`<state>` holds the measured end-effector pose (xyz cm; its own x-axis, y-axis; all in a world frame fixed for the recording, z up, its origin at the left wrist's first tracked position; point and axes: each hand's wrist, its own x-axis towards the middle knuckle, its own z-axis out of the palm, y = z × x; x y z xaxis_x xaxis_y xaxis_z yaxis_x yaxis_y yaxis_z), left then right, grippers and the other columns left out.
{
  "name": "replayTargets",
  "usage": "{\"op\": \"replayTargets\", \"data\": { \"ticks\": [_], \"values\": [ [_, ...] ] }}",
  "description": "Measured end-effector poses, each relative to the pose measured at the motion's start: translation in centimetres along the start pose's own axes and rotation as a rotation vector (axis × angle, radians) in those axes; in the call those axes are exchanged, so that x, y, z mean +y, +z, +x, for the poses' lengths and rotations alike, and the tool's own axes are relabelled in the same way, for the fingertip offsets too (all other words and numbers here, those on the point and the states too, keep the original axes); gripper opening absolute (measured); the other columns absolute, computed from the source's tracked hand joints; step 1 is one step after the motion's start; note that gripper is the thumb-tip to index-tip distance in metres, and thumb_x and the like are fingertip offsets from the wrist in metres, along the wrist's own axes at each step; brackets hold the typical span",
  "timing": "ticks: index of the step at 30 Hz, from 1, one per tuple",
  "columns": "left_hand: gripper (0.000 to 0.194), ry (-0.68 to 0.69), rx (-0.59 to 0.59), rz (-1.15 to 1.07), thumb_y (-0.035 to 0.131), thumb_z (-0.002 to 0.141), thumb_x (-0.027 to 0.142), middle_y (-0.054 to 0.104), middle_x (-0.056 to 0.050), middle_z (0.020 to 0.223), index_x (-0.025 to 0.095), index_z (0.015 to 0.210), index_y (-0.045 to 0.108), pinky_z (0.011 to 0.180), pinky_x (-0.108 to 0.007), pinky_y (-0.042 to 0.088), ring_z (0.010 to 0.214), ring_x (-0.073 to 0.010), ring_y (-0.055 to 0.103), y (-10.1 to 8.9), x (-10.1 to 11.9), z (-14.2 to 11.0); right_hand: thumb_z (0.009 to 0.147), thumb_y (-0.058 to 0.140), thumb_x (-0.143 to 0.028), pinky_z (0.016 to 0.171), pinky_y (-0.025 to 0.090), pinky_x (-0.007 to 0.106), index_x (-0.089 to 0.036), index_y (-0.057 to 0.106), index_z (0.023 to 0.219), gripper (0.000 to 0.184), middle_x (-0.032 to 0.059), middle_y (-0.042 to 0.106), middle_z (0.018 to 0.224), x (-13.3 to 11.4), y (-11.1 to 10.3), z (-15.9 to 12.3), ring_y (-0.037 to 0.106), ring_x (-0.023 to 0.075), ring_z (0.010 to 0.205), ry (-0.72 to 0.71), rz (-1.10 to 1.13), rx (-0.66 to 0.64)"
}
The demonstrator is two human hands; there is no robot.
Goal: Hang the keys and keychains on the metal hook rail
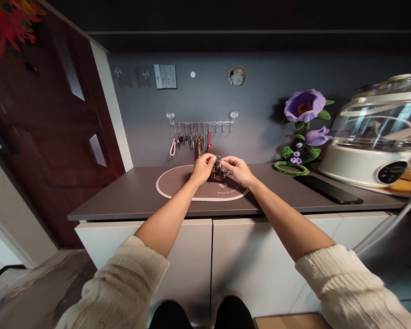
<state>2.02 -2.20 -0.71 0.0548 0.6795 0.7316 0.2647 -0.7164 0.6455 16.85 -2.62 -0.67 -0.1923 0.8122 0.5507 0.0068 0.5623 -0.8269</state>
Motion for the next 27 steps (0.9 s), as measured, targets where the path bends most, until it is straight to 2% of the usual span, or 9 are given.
{"op": "replayTargets", "data": {
  "ticks": [7, 13, 16, 22, 27],
  "values": [
    [0.02, 0.085, 0.006, 0.148, 0.043, 0.082, 0.028, 0.062, -0.002, 0.076, 0.015, 0.08, 0.058, 0.066, -0.022, 0.042, 0.068, -0.0103, 0.054, 0.0, 0.2, -0.3, 0.063, 0.064, -0.04, 0.062, 0.041, 0.024, -0.017, 0.059, 0.075, 0.027, -0.0019, 0.058, 0.067, -0.2, -0.1, -0.1, 0.05, 0.0092, 0.059, -0.01, -0.06, -0.012],
    [0.029, 0.137, 0.046, 0.411, 0.034, 0.087, 0.032, 0.061, -0.005, 0.082, 0.015, 0.085, 0.058, 0.072, -0.025, 0.041, 0.078, -0.0137, 0.054, -0.2, 0.2, -0.6, 0.066, 0.062, -0.041, 0.062, 0.039, 0.023, -0.018, 0.057, 0.077, 0.026, -0.0027, 0.055, 0.066, 0.0, -0.4, 0.0, 0.048, 0.0094, 0.061, -0.017, -0.047, 0.011],
    [0.031, 0.145, -0.006, 0.546, 0.03, 0.088, 0.031, 0.062, -0.007, 0.089, 0.016, 0.089, 0.057, 0.075, -0.027, 0.04, 0.083, -0.0158, 0.055, -0.3, 0.2, -0.8, 0.066, 0.061, -0.043, 0.064, 0.039, 0.024, -0.017, 0.056, 0.076, 0.028, -0.0022, 0.055, 0.068, 0.2, -0.7, 0.3, 0.048, 0.0102, 0.063, -0.017, -0.053, 0.019],
    [0.032, 0.011, 0.03, 0.659, 0.026, 0.089, 0.029, 0.061, -0.008, 0.094, 0.018, 0.089, 0.056, 0.076, -0.027, 0.038, 0.088, -0.0164, 0.055, -0.7, -0.5, -0.7, 0.065, 0.061, -0.044, 0.073, 0.04, 0.026, -0.018, 0.053, 0.075, 0.029, -0.0011, 0.055, 0.072, -0.4, -1.4, 1.3, 0.05, 0.011, 0.069, -0.051, -0.003, 0.089],
    [0.029, -0.089, 0.019, 0.669, 0.028, 0.089, 0.028, 0.061, -0.008, 0.093, 0.019, 0.087, 0.056, 0.074, -0.026, 0.038, 0.087, -0.0163, 0.056, -0.6, -1.3, -0.6, 0.062, 0.062, -0.046, 0.066, 0.04, 0.024, -0.017, 0.051, 0.073, 0.032, -0.0017, 0.052, 0.071, -2.1, -2.3, 4.0, 0.047, 0.0096, 0.066, -0.023, -0.002, 0.117]
  ]
}}
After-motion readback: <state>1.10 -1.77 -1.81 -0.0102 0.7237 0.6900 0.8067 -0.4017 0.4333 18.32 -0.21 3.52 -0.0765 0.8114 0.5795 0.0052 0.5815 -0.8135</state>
